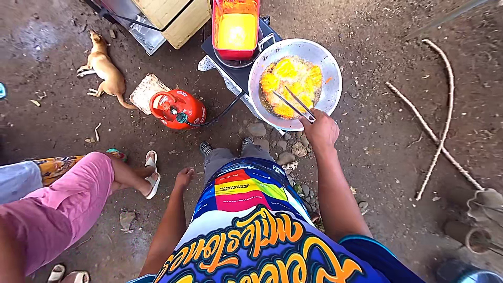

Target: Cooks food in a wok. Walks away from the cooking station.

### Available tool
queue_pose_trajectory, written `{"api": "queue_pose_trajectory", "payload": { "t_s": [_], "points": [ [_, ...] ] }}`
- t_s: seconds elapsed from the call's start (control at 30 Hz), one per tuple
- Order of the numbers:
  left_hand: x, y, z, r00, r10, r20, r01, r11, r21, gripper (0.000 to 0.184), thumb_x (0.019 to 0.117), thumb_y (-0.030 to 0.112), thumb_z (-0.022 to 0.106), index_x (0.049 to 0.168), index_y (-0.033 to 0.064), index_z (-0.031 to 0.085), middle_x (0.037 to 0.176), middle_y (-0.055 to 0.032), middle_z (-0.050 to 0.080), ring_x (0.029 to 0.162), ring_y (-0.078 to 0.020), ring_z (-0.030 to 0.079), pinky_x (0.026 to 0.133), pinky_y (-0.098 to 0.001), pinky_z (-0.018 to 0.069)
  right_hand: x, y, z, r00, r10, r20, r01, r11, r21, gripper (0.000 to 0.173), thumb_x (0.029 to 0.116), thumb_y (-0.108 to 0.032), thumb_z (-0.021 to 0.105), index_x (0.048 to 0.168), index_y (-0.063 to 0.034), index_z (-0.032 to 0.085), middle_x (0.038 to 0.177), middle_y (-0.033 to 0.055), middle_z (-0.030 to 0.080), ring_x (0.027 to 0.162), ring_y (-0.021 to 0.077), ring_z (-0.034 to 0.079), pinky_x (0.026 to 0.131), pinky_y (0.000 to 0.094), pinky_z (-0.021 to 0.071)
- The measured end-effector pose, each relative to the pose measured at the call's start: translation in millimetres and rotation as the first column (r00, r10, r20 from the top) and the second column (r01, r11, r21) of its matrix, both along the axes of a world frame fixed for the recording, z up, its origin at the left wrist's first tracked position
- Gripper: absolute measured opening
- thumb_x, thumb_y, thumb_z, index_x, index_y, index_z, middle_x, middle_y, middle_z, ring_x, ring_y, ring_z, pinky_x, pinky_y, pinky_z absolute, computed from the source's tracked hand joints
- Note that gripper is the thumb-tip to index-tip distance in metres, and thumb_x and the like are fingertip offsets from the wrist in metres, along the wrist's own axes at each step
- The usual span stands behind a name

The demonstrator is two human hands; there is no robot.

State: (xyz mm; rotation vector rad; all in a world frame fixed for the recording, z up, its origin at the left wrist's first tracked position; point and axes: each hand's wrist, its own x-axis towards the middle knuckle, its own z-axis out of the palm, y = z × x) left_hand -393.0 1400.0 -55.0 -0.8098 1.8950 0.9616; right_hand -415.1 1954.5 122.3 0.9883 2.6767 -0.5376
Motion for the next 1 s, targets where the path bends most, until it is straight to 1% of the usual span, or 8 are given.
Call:
{"api": "queue_pose_trajectory", "payload": {
  "t_s": [0.07,0.27,0.4,0.5,0.6,0.73,0.83,1.0],
  "points": [
    [2.3,-2.2,-0.6,1.0,0.006,-0.007,-0.006,1.0,-0.001,0.035,0.1092,0.025,0.052,0.136,0.0041,0.059,0.122,-0.0157,0.07,0.102,-0.0236,0.071,0.089,-0.0418,0.0575,4.4,7.3,0.8,0.999,-0.051,0.009,0.051,0.999,-0.001,0.047,0.0994,-0.047,0.064,0.131,-0.0123,0.068,0.121,0.0196,0.07,0.108,0.044,0.067,0.087,0.0697,0.0493],
    [5.2,-1.4,-2.6,1.0,-0.012,-0.003,0.012,1.0,-0.017,0.035,0.1092,0.026,0.052,0.136,0.0043,0.059,0.122,-0.0159,0.069,0.1,-0.0226,0.07,0.088,-0.0407,0.057,8.5,41.0,-7.2,0.981,-0.191,0.047,0.189,0.981,0.031,0.042,0.099,-0.047,0.063,0.127,-0.0163,0.072,0.117,0.0221,0.072,0.11,0.0473,0.066,0.088,0.0722,0.0479],
    [2.9,4.0,-3.3,1.0,-0.03,-0.006,0.03,0.999,-0.012,0.035,0.1092,0.026,0.052,0.137,0.0045,0.058,0.123,-0.0163,0.068,0.102,-0.0228,0.07,0.089,-0.0406,0.0568,4.5,53.3,-20.4,0.983,-0.163,0.088,0.162,0.987,0.019,0.042,0.0987,-0.048,0.063,0.127,-0.0177,0.072,0.116,0.0216,0.072,0.111,0.0464,0.066,0.09,0.0716,0.048],
    [-0.7,7.3,-1.4,1.0,-0.024,-0.019,0.024,1.0,-0.005,0.036,0.1092,0.026,0.052,0.137,0.005,0.058,0.124,-0.0163,0.068,0.103,-0.0237,0.07,0.089,-0.0418,0.057,1.9,63.0,-7.2,0.98,-0.167,0.111,0.169,0.986,-0.008,0.044,0.0968,-0.051,0.066,0.127,-0.0185,0.073,0.116,0.0242,0.071,0.111,0.0488,0.065,0.09,0.0738,0.0468],
    [0.4,6.3,-1.4,0.999,-0.02,-0.027,0.02,1.0,0.001,0.036,0.1091,0.026,0.052,0.137,0.005,0.058,0.125,-0.016,0.068,0.104,-0.0238,0.07,0.089,-0.0422,0.057,4.2,79.8,3.2,0.973,-0.219,0.076,0.22,0.976,0.002,0.047,0.096,-0.052,0.066,0.124,-0.016,0.073,0.117,0.0258,0.071,0.113,0.0506,0.064,0.091,0.0753,0.0456],
    [6.4,8.8,1.3,0.999,-0.02,-0.037,0.02,1.0,-0.005,0.036,0.109,0.026,0.052,0.137,0.0038,0.058,0.125,-0.0167,0.068,0.105,-0.0242,0.07,0.091,-0.0419,0.057,6.2,98.6,-6.0,0.967,-0.238,0.087,0.235,0.971,0.042,0.044,0.095,-0.05,0.068,0.118,-0.0135,0.075,0.115,0.0266,0.071,0.112,0.0501,0.064,0.09,0.0747,0.0459],
    [12.0,10.6,4.3,1.0,-0.022,-0.02,0.022,1.0,-0.014,0.037,0.1093,0.025,0.052,0.138,0.003,0.058,0.125,-0.0181,0.067,0.105,-0.0252,0.069,0.092,-0.0424,0.0561,6.2,98.8,-15.1,0.966,-0.232,0.109,0.228,0.972,0.048,0.041,0.0957,-0.048,0.067,0.118,-0.0133,0.075,0.115,0.0268,0.071,0.111,0.0505,0.064,0.089,0.0745,0.0463],
    [17.0,10.7,8.5,1.0,-0.016,-0.014,0.015,1.0,-0.019,0.036,0.1094,0.025,0.052,0.137,0.0029,0.058,0.125,-0.0175,0.068,0.105,-0.0243,0.07,0.091,-0.0417,0.0566,11.1,97.8,-0.8,0.964,-0.215,0.158,0.211,0.977,0.04,0.038,0.0954,-0.046,0.069,0.118,-0.0155,0.076,0.116,0.0268,0.07,0.113,0.0504,0.064,0.09,0.0748,0.0454]
  ]
}}
